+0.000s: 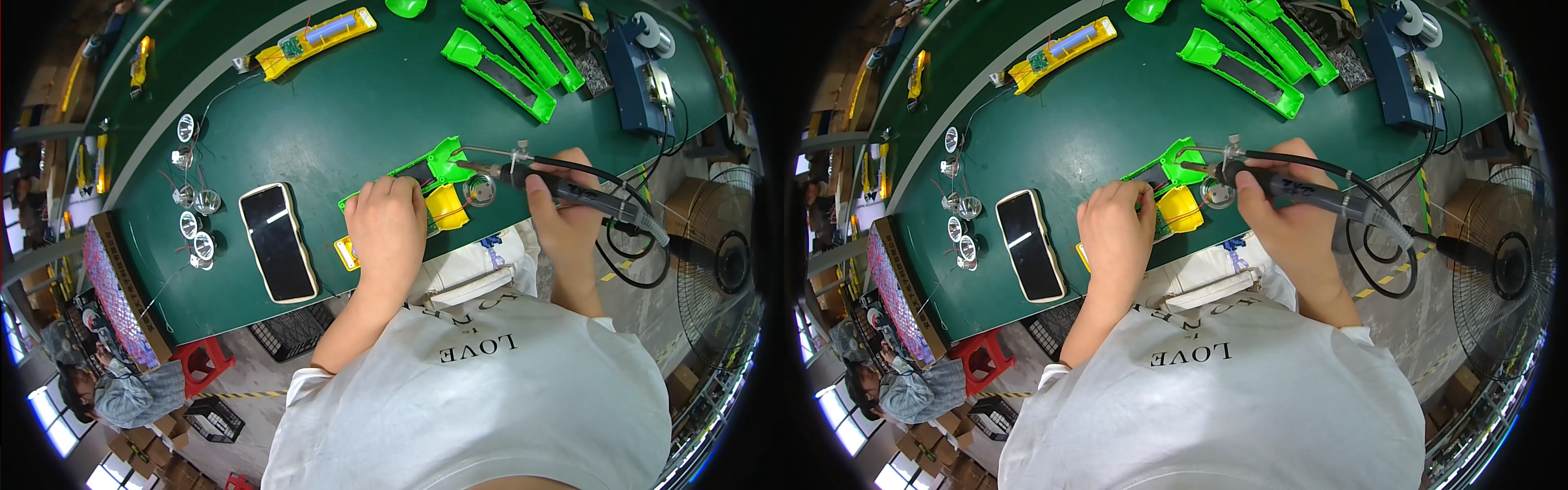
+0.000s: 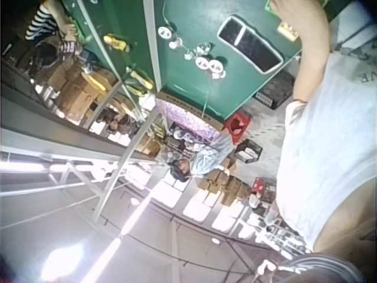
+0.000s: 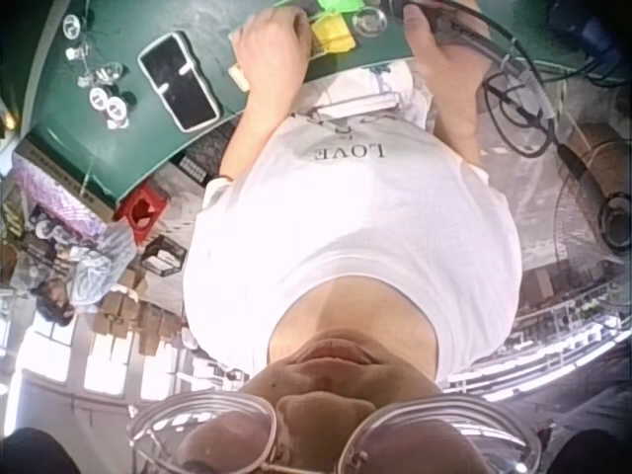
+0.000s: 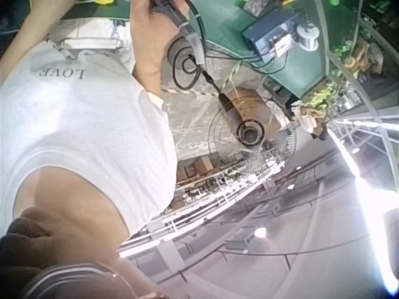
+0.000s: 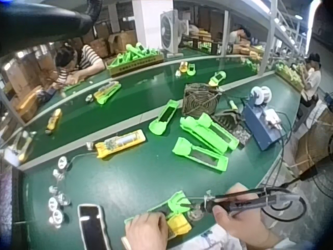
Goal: The person solders electronic components onto flashlight bodies using a soldering iron, fits the plastic casings together by hand, and places the assembled flashlights onto the conveyor belt.
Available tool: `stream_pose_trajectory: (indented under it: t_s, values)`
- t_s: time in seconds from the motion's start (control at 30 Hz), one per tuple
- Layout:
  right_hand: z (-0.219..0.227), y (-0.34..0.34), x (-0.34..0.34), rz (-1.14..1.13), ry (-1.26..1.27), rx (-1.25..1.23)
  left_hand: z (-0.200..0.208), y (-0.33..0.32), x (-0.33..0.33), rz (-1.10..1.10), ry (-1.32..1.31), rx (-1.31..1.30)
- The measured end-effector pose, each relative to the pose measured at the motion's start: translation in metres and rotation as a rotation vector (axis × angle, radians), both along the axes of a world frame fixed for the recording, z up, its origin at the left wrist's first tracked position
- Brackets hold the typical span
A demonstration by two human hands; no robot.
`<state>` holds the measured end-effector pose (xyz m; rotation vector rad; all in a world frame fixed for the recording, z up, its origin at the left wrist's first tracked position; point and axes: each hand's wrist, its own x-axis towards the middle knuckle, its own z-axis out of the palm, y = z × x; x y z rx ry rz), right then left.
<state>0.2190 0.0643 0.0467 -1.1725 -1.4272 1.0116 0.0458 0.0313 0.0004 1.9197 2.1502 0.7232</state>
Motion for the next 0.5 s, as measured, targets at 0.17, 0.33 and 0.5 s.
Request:
stream_pose_trajectory:
  t_s: [0.17,0.33,0.5]
  values:
    - [-0.003,-0.002,-0.005,0.064,0.025,-0.153,0.001,0.0,0.0,-0.015,0.032,-0.044]
    - [-0.009,-0.002,-0.006,0.13,-0.013,-0.185,0.003,0.0,0.0,-0.042,0.053,-0.067]
    - [-0.009,-0.002,-0.008,0.171,-0.026,-0.238,0.004,0.001,0.001,-0.045,0.087,-0.083]
